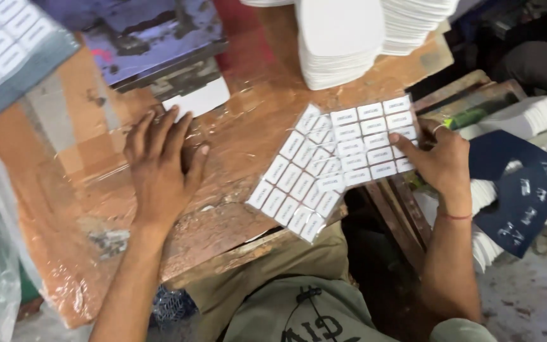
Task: The person places white plastic objects onto a wooden table and applies a sheet of labels using a manual press machine. They then remove the objects and peel off the label backing to reveal the applied text.
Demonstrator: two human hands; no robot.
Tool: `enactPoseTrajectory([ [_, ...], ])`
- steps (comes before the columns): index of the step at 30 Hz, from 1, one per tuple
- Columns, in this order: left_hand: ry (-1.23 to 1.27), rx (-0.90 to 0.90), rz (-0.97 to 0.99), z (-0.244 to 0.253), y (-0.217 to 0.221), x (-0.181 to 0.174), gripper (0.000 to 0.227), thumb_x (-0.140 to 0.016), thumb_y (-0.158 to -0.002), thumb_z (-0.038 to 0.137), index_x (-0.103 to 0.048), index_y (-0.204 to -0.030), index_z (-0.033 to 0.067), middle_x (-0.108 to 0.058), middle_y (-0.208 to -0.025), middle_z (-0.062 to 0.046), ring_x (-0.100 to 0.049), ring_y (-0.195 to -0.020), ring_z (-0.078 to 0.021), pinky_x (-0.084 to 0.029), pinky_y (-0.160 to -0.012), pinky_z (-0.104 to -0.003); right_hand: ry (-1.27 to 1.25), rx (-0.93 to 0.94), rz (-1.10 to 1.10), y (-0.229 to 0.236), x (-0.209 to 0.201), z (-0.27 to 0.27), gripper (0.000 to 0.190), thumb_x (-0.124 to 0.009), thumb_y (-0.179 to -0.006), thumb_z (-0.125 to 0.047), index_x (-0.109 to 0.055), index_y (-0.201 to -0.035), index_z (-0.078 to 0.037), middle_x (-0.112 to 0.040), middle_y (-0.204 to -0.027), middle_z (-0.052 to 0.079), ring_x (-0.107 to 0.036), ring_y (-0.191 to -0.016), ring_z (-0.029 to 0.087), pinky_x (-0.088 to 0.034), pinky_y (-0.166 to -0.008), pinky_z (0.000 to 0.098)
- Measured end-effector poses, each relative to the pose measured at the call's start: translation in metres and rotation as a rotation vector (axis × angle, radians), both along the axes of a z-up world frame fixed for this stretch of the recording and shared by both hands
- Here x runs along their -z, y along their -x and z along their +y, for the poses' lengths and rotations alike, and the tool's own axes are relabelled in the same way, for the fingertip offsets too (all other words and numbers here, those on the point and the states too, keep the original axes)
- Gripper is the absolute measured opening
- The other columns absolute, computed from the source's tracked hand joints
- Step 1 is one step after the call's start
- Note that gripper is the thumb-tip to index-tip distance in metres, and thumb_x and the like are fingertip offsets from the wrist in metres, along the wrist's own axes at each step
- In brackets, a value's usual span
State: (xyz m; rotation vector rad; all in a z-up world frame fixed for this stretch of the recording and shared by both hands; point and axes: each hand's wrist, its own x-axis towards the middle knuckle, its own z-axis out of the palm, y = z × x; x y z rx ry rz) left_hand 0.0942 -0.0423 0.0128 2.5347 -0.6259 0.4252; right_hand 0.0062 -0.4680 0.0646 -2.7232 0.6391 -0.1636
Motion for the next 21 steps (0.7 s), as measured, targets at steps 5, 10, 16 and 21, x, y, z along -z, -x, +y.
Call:
enactPoseTrajectory([
  [5,0.003,0.0,0.002,-0.002,0.001,0.003,0.051,-0.069,-0.104,0.034,-0.062,-0.147,0.0076,-0.054,-0.156,-0.011,-0.039,-0.148,-0.0377,-0.028,-0.123,-0.057,-0.011,-0.171,-0.304,0.026,0.014,-0.023,0.029,-0.087,-0.099,-0.019,-0.071,-0.115,0.0,-0.073,-0.088,0.012,-0.072,-0.077,0.016,-0.055,-0.069,0.0308],
  [10,-0.024,-0.044,-0.044,0.001,0.003,0.007,0.052,-0.071,-0.101,0.03,-0.062,-0.146,0.0064,-0.058,-0.152,-0.013,-0.044,-0.144,-0.039,-0.03,-0.123,-0.056,-0.664,-0.179,-0.488,0.04,0.006,0.017,0.019,-0.073,-0.108,-0.007,-0.059,-0.111,0.006,-0.061,-0.087,0.005,-0.047,-0.072,0.008,-0.039,-0.064,0.0236],
  [16,-0.211,-0.081,-0.019,0.011,0.0,0.013,0.066,-0.074,-0.087,0.024,-0.057,-0.146,0.0026,-0.049,-0.155,-0.02,-0.034,-0.151,-0.0414,-0.025,-0.125,-0.057,-1.234,-0.399,-0.02,-0.042,-0.007,0.145,0.042,-0.07,-0.094,0.0,-0.057,-0.134,-0.001,-0.074,-0.098,0.008,-0.068,-0.076,0.01,-0.058,-0.064,0.0251],
  [21,-0.054,0.043,0.071,0.011,0.006,0.017,0.097,-0.086,-0.07,0.043,-0.043,-0.152,0.011,-0.038,-0.16,-0.015,-0.026,-0.148,-0.0404,-0.017,-0.12,-0.06,-0.913,-0.47,0.056,-0.089,0.007,0.167,0.034,-0.064,-0.097,-0.007,-0.058,-0.13,0.004,-0.078,-0.103,0.008,-0.076,-0.069,0.014,-0.06,-0.055,0.0257],
])
